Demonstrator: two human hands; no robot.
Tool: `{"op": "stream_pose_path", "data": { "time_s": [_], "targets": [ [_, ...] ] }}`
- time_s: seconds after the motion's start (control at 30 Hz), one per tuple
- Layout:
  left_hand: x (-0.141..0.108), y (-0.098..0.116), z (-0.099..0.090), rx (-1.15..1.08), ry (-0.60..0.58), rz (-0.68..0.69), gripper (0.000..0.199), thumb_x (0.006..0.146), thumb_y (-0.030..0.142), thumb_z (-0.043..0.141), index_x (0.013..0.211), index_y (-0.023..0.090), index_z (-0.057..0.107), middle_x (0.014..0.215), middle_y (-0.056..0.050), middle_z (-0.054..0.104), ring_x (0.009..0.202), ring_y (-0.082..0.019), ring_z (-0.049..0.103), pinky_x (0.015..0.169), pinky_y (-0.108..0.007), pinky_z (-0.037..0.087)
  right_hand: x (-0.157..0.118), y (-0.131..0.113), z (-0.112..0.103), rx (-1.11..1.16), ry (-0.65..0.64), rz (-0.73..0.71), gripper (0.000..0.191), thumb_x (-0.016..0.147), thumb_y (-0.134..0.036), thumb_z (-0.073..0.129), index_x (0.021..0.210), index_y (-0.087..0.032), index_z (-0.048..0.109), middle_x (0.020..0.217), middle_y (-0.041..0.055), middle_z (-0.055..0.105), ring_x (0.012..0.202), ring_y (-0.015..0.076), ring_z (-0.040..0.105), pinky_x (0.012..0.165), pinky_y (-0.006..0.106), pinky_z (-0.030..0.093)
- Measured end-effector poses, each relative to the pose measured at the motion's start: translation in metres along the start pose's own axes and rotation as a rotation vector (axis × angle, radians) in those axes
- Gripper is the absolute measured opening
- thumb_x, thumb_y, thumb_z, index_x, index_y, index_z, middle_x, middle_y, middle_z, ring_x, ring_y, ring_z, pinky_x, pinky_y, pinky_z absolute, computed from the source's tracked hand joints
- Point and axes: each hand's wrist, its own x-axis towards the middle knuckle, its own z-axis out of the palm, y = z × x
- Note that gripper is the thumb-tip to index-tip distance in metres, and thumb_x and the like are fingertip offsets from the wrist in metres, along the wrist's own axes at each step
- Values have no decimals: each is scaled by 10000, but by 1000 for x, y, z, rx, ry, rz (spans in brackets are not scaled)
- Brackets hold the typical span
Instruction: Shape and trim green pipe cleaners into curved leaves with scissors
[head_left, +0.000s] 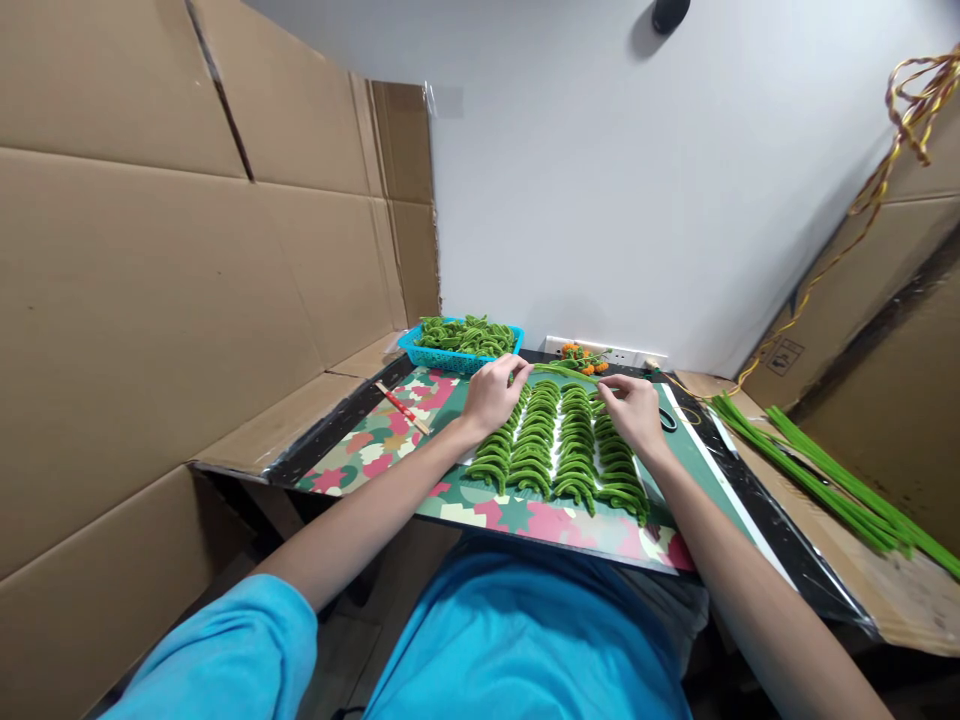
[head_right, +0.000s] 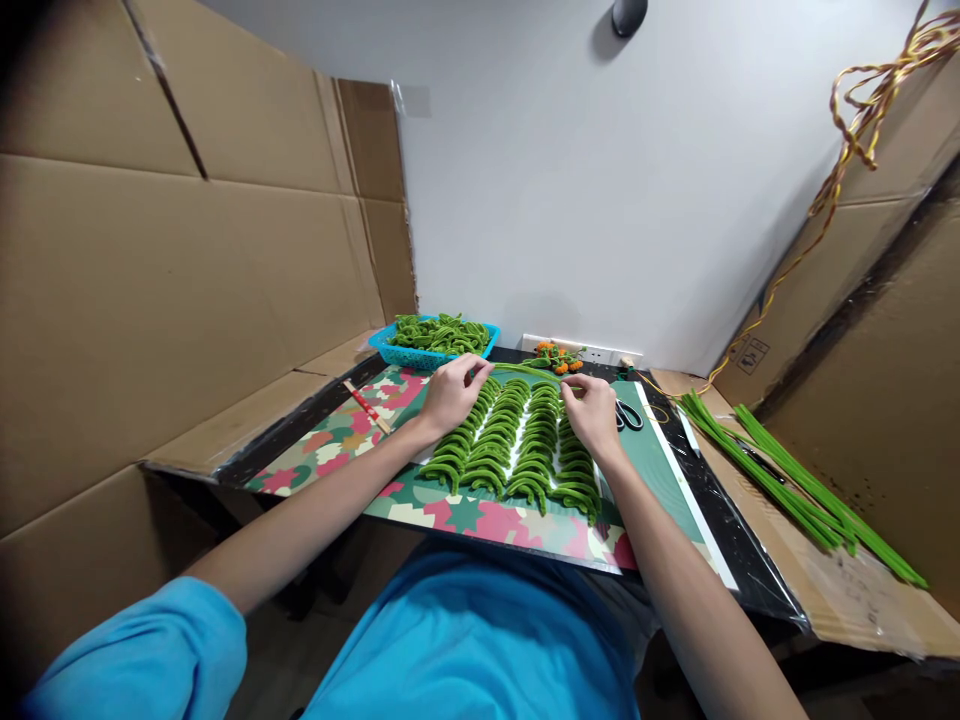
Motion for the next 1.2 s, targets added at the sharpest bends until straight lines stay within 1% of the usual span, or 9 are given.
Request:
{"op": "stream_pose_path", "data": {
  "time_s": [0.13,0.33,0.47,0.6,0.8,0.9,1.07,1.2],
  "targets": [
    [0,-1,0,8,1,-1,236,1059,322,573,915,213,723,902,-23,748,795,-186,660,756,-291,468,-1,-3,0,57,-18,16,309,839,-425,659,883,-168,823,849,127,824,749,325,803,588,389,652],
    [1,-3,1,19,-12,-12,221,1045,313,594,947,212,765,954,-38,785,846,-201,702,813,-300,504,-1,-4,2,158,-73,42,335,801,-470,713,849,-151,800,732,111,787,693,301,790,540,364,651],
    [1,-4,2,27,-31,-25,224,1040,312,595,962,217,782,1014,-47,804,905,-213,728,831,-300,523,0,-2,3,211,-89,60,364,789,-495,734,849,-141,790,757,116,789,669,286,777,495,351,637],
    [0,-3,2,44,-48,-36,246,1045,311,572,973,222,789,1046,-50,808,940,-218,734,828,-293,528,1,1,3,236,-92,69,379,783,-507,751,845,-136,789,750,113,784,655,273,766,485,341,631],
    [-1,1,1,75,-84,-38,251,1027,278,559,944,223,789,963,-40,800,835,-207,718,772,-291,518,1,1,3,242,-104,75,423,777,-545,766,861,-132,788,769,111,781,638,260,758,469,325,621],
    [-1,1,1,87,-97,-38,259,1023,276,549,943,221,790,963,-48,799,828,-214,719,769,-302,521,1,0,3,232,-107,75,430,774,-558,775,861,-137,788,761,108,780,625,262,758,460,320,612],
    [-1,1,2,93,-117,-39,259,1011,266,548,965,224,800,1017,-57,810,894,-231,740,812,-318,551,1,-1,2,215,-112,71,408,772,-547,786,849,-147,790,742,104,780,623,268,761,449,308,590],
    [-1,0,3,89,-122,-49,266,993,236,555,1066,210,809,1117,-69,814,1002,-251,755,907,-346,578,1,-1,2,219,-129,74,396,775,-533,792,858,-146,789,714,96,769,598,259,750,444,301,577]
  ]
}}
